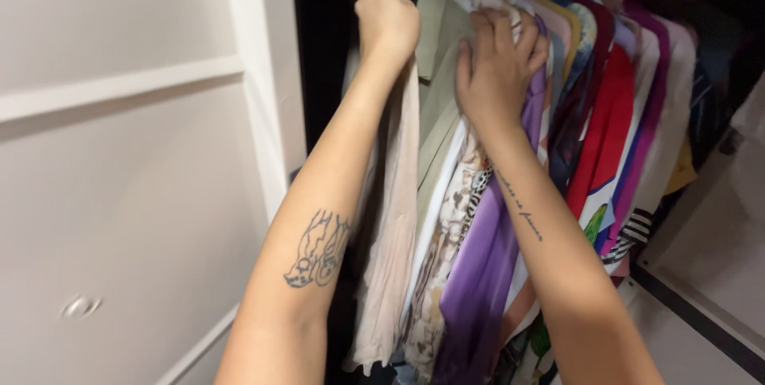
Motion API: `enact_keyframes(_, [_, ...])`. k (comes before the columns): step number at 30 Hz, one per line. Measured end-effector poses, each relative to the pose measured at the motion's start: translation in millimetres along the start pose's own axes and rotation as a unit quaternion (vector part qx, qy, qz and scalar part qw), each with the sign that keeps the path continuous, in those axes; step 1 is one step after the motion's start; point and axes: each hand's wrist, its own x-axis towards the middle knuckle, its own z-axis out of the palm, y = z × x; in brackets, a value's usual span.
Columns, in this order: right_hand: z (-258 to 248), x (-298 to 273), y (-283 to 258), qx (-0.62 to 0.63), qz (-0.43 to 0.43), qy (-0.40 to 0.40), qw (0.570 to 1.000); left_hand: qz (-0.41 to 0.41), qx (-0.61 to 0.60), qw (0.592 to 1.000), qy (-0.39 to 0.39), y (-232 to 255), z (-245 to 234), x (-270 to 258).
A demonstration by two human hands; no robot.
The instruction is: The person removes multiple garments from a closet, one at a time, and places them on a nearby surface. The items include various tops and dresses on hangers, which are set down in a pile.
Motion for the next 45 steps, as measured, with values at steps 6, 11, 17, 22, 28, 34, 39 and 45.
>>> enact_keyframes(6, [-11.9,-9.4,-7.1,0.065,0.022,-0.069,0.995,0.066,0.046,0.997,0.017,8.3,-39.8,-70.0])
enact_keyframes(11, [-36.3,-42.8,-33.5,0.134,0.031,-0.119,0.983,0.039,0.076,0.996,-0.022,-10.1,-105.7,-155.7])
enact_keyframes(17, [-72.3,-116.7,-81.8,0.272,0.044,-0.182,0.944,0.046,0.093,0.992,-0.067,-13.2,-183.3,-271.4])
enact_keyframes(22, [-96.4,-163.6,-118.1,0.379,0.034,-0.206,0.901,-0.008,0.117,0.983,-0.142,19.9,-276.8,-370.2])
enact_keyframes(28, [-141.4,-186.3,-169.9,0.522,-0.002,-0.358,0.774,-0.149,0.088,0.961,-0.215,60.1,-433.6,-458.8])
enact_keyframes(34, [-207.9,-174.0,-294.6,0.605,-0.04,-0.5,0.619,-0.343,-0.043,0.929,-0.132,110.2,-580.5,-535.3])
enact_keyframes(39, [-282.8,-146.5,-401.6,0.731,-0.081,-0.425,0.528,-0.338,-0.042,0.939,-0.05,174.0,-696.2,-579.3])
enact_keyframes(45, [-344.4,-115.0,-549.4,0.732,-0.049,-0.48,0.482,-0.36,0.035,0.93,0.063,225.5,-813.7,-604.8])
